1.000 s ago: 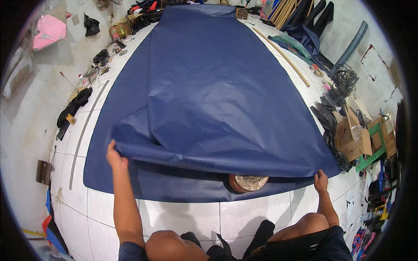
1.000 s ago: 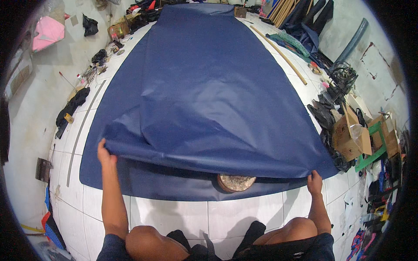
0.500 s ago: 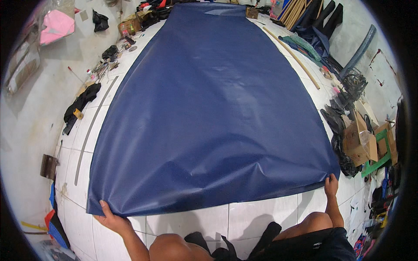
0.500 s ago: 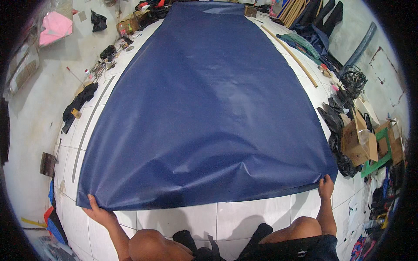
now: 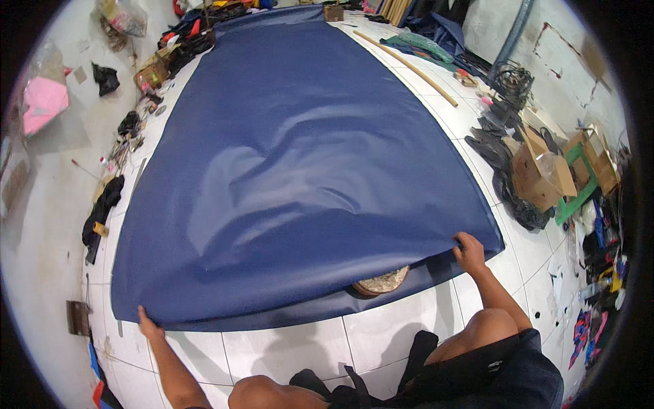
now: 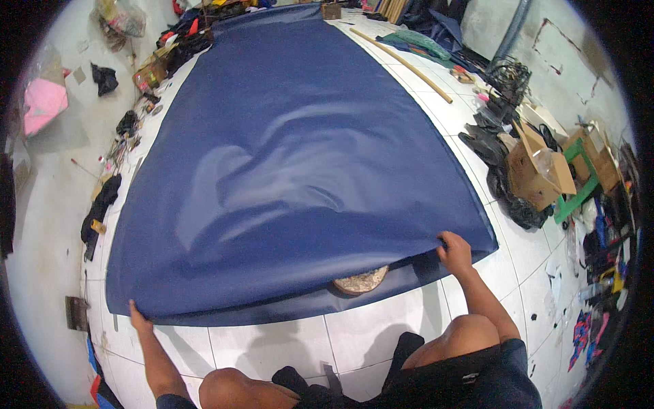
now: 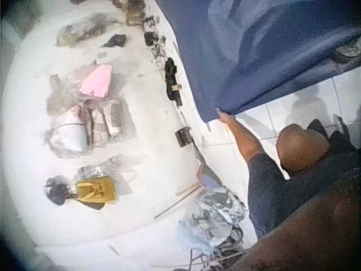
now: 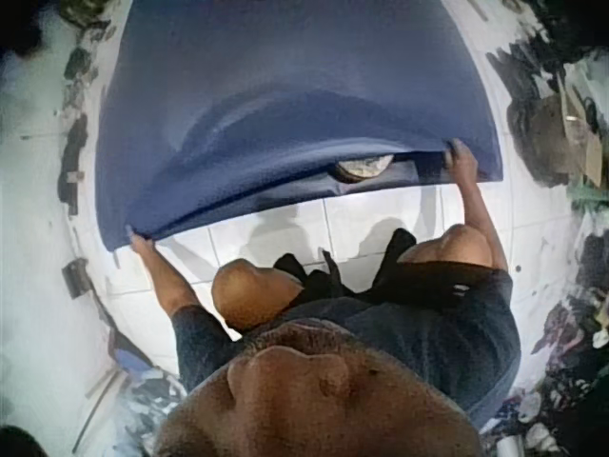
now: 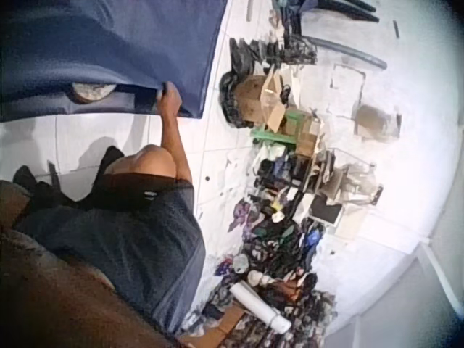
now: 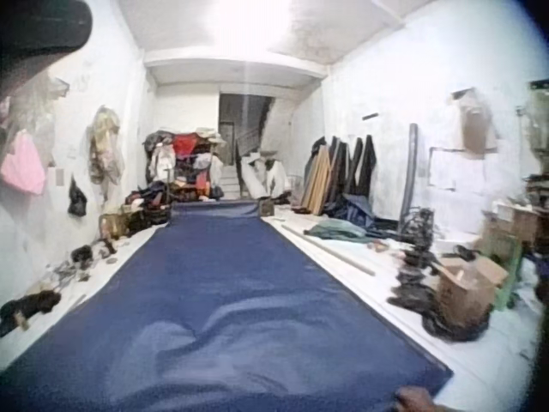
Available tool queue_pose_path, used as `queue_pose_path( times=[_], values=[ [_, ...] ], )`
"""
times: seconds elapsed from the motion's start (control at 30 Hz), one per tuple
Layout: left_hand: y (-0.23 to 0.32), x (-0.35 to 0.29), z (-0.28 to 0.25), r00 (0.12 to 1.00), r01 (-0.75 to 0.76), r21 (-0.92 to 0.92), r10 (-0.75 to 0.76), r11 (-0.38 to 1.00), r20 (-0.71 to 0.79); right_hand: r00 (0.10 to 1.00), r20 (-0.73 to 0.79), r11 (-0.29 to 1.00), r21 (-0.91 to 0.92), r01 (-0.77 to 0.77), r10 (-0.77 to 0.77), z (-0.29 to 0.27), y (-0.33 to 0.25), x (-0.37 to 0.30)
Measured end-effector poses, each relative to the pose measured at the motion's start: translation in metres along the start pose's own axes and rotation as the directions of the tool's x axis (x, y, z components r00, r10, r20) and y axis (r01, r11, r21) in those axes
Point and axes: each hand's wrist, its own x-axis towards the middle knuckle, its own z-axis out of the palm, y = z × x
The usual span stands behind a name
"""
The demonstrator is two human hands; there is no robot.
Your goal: The person aligns a large blue fabric sheet on the floor, weights it down, and cuts a long straight line through the center using shears.
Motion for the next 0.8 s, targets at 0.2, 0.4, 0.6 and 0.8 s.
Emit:
queue_pose_path(
  times=[0.2, 0.4, 0.6, 0.8],
  values=[
    [-0.116, -0.122, 0.114, 0.9, 0.358, -0.165, -0.292, 0.919, 0.323, 0.986, 0.143, 0.996, -0.046, -0.08, 0.086, -0.019, -0.002, 0.011],
    [-0.138, -0.161, 0.163, 0.932, 0.323, 0.037, -0.324, 0.946, 0.163, 0.963, 0.266, 0.997, -0.073, -0.013, 0.032, -0.018, 0.021, 0.021],
    [-0.132, -0.16, 0.154, 0.969, 0.244, 0.09, -0.246, 0.966, 0.011, 0.935, 0.296, 0.98, 0.009, 0.201, -0.194, -0.024, -0.062, 0.028],
    [-0.152, -0.221, 0.179, 0.851, 0.46, -0.014, -0.436, 0.888, 0.292, 0.768, 0.57, 0.938, 0.014, 0.345, -0.291, -0.008, -0.157, 0.045]
  ],
)
